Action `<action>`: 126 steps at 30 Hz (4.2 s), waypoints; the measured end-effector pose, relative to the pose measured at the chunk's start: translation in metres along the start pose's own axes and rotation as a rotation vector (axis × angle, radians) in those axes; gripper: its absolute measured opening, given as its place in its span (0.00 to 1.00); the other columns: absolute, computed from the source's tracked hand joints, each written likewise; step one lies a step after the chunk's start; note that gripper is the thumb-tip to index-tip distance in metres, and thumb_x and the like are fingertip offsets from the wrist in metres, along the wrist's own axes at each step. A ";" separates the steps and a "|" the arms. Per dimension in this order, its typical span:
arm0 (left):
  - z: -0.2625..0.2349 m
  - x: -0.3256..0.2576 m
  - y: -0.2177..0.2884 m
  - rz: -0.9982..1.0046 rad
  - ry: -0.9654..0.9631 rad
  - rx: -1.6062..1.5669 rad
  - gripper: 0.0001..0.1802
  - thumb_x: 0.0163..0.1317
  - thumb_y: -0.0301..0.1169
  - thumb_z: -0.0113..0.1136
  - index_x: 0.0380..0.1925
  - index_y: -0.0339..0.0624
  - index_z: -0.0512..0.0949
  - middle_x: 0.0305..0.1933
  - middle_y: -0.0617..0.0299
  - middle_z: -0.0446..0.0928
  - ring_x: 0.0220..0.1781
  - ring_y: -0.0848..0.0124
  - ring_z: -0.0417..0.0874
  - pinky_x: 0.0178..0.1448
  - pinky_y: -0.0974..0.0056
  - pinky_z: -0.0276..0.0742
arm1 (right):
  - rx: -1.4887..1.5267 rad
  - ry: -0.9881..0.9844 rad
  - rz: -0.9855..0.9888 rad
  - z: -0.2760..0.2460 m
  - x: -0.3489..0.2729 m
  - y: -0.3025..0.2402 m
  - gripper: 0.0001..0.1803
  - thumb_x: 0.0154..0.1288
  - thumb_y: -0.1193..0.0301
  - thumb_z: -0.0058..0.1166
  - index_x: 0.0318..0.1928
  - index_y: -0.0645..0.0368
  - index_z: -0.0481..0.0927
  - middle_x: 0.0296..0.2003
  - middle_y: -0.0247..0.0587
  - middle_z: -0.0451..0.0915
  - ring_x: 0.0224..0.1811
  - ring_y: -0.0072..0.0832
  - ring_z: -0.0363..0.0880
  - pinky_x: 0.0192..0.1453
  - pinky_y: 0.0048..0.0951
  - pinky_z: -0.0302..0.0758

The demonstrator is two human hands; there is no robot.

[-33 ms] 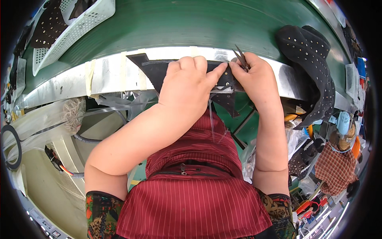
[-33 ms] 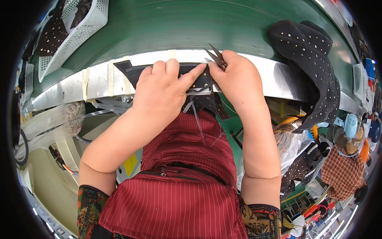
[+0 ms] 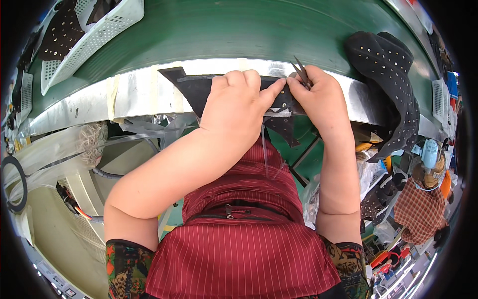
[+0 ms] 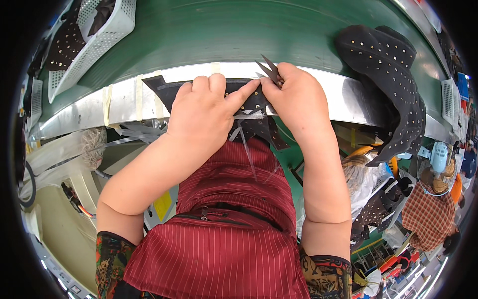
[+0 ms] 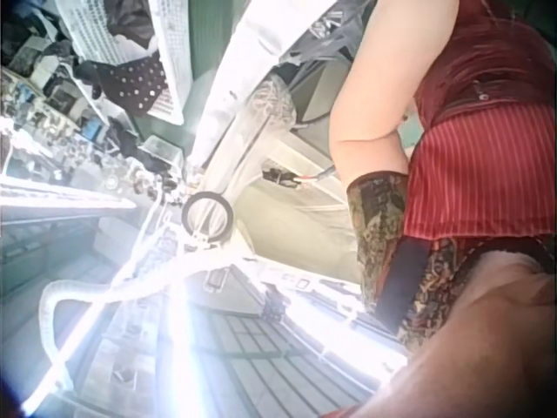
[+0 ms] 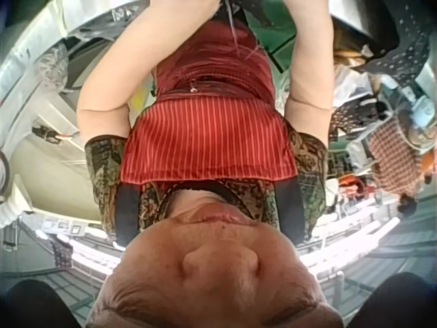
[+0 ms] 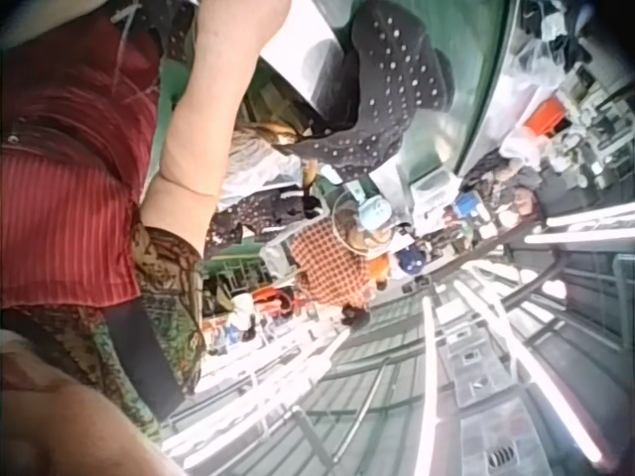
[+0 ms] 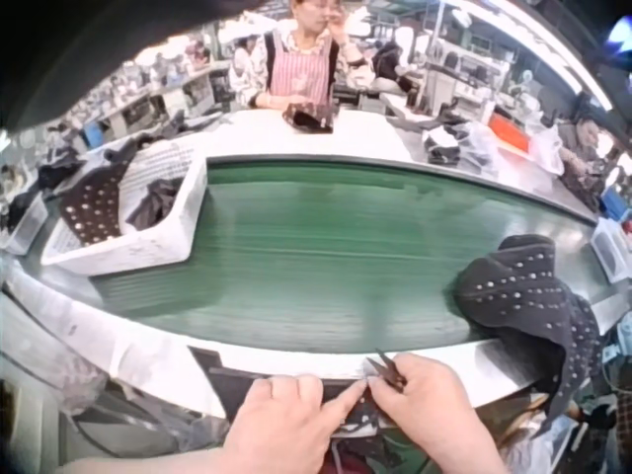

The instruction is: The person uses a small metal tool to press gold studs into pre-punched holes on a black fabric shoe upper. They work on one piece at a time, flipping it to check the placement, and then place the finished piece into a white plastic basket.

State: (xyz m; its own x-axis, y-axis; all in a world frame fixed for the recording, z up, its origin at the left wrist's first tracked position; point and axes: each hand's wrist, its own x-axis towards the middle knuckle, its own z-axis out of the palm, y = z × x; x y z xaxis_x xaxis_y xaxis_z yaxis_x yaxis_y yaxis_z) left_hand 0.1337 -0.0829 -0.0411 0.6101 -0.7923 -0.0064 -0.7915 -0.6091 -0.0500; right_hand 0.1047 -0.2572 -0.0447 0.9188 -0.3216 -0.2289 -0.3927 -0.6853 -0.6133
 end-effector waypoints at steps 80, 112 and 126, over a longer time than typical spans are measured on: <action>-0.084 -0.039 0.085 -0.042 0.415 -1.226 0.10 0.62 0.30 0.53 0.41 0.39 0.78 0.33 0.54 0.80 0.34 0.64 0.81 0.41 0.63 0.76 | 1.130 -0.327 -0.018 -0.032 -0.209 0.076 0.11 0.57 0.77 0.55 0.42 0.63 0.76 0.30 0.37 0.80 0.17 0.13 0.64 0.20 0.15 0.60; 0.047 -0.013 -0.072 -0.771 0.726 -0.884 0.10 0.63 0.32 0.50 0.38 0.38 0.76 0.33 0.48 0.80 0.36 0.53 0.81 0.42 0.57 0.75 | 0.618 -0.456 0.032 0.001 -0.018 -0.025 0.13 0.61 0.68 0.53 0.44 0.59 0.76 0.27 0.32 0.78 0.16 0.14 0.62 0.18 0.18 0.58; 0.046 -0.012 -0.071 -0.753 0.730 -0.829 0.10 0.63 0.32 0.50 0.38 0.39 0.76 0.34 0.49 0.80 0.36 0.53 0.81 0.41 0.56 0.75 | 0.632 -0.451 0.001 0.004 -0.017 -0.022 0.12 0.62 0.67 0.52 0.42 0.60 0.76 0.27 0.34 0.78 0.18 0.15 0.66 0.20 0.19 0.63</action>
State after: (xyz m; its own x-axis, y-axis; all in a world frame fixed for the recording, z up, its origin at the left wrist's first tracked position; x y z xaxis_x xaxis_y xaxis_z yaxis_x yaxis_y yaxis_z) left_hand 0.1838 -0.0286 -0.0831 0.9518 0.0652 0.2996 -0.2192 -0.5384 0.8137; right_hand 0.0979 -0.2344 -0.0304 0.8991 0.0679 -0.4324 -0.4207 -0.1382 -0.8966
